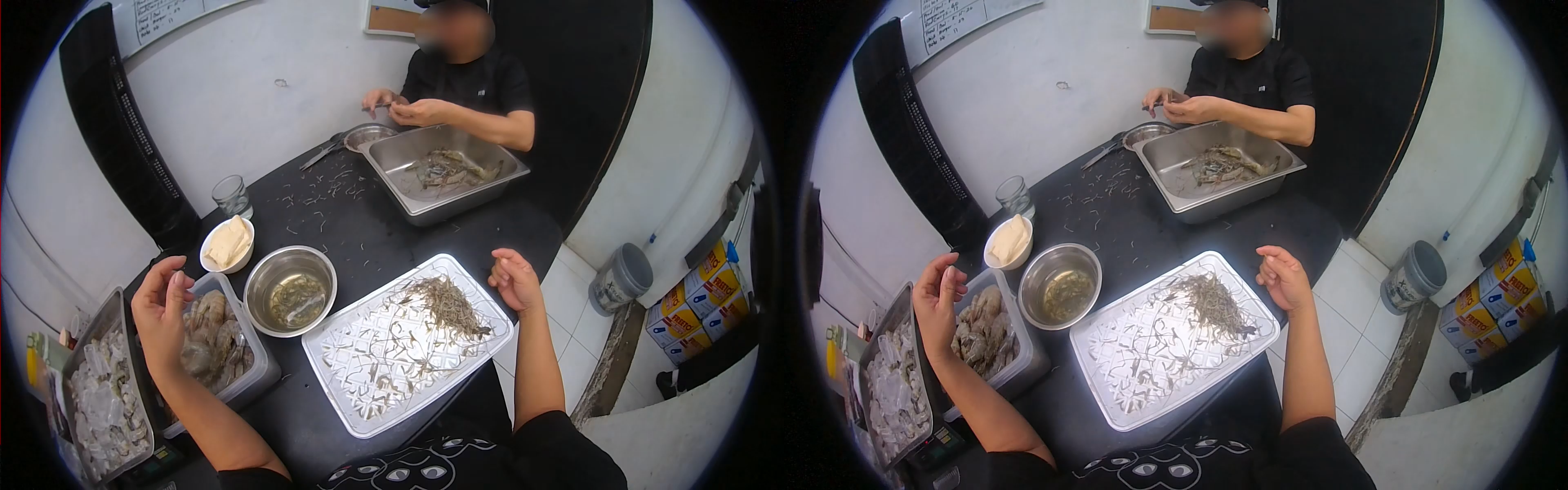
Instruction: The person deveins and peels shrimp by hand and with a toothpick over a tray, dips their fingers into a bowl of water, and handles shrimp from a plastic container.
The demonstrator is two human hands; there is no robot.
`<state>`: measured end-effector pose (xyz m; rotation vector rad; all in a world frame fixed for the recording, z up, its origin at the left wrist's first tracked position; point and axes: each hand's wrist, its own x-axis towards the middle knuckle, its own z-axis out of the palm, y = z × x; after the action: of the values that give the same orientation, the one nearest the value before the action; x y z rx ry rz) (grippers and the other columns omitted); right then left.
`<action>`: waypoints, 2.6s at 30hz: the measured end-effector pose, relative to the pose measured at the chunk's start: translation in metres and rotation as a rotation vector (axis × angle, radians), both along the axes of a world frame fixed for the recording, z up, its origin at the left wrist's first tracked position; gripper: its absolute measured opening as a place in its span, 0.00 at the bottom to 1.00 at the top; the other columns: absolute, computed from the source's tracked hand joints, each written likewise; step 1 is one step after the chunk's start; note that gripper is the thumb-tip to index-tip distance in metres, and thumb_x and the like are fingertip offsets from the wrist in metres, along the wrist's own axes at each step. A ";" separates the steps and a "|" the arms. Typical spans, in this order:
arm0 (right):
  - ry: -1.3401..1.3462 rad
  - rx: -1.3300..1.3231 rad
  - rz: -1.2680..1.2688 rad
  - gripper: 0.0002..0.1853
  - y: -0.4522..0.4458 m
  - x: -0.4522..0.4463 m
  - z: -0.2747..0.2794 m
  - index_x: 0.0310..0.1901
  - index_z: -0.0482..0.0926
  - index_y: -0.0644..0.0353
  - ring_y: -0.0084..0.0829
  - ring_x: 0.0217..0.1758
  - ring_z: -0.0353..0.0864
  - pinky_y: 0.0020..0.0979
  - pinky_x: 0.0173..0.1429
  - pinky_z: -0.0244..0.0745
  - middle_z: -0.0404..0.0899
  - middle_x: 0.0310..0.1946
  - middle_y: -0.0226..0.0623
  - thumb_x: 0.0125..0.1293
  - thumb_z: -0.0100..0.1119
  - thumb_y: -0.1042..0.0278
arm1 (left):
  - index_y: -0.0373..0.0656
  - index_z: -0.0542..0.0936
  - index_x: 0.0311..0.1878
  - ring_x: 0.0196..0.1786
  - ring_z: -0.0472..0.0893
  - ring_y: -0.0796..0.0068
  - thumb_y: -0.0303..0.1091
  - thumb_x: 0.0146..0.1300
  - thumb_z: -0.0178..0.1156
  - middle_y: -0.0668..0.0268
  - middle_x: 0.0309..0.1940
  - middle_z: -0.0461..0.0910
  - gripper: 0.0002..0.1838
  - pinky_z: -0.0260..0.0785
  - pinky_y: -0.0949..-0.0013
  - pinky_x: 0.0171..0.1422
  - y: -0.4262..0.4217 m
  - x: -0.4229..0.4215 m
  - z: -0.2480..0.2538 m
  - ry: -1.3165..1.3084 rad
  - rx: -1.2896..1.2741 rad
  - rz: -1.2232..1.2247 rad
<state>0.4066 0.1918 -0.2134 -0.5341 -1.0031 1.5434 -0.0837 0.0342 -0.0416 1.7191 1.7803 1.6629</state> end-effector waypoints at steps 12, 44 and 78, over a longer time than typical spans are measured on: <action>0.007 -0.004 -0.001 0.10 0.000 0.000 -0.001 0.46 0.76 0.62 0.18 0.22 0.60 0.27 0.35 0.65 0.61 0.18 0.24 0.66 0.49 0.73 | 0.36 0.77 0.46 0.30 0.73 0.84 0.31 0.65 0.55 0.70 0.27 0.75 0.11 0.67 0.79 0.35 -0.002 0.008 0.006 -0.024 -0.023 0.015; -0.012 -0.004 0.012 0.10 0.002 0.001 -0.001 0.46 0.76 0.60 0.18 0.22 0.60 0.27 0.35 0.65 0.60 0.19 0.24 0.65 0.51 0.71 | 0.36 0.78 0.46 0.29 0.72 0.85 0.28 0.65 0.55 0.70 0.27 0.75 0.09 0.66 0.80 0.35 0.000 0.012 0.005 -0.012 -0.008 -0.001; -0.008 0.002 0.003 0.10 0.000 0.001 -0.001 0.47 0.76 0.61 0.18 0.22 0.61 0.27 0.35 0.65 0.61 0.19 0.24 0.65 0.51 0.71 | 0.38 0.77 0.48 0.28 0.72 0.85 0.34 0.66 0.54 0.71 0.27 0.76 0.12 0.65 0.81 0.33 0.002 0.008 0.002 0.034 -0.035 0.012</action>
<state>0.4078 0.1921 -0.2147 -0.5386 -1.0116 1.5437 -0.0757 0.0360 -0.0399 1.7352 1.8266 1.6069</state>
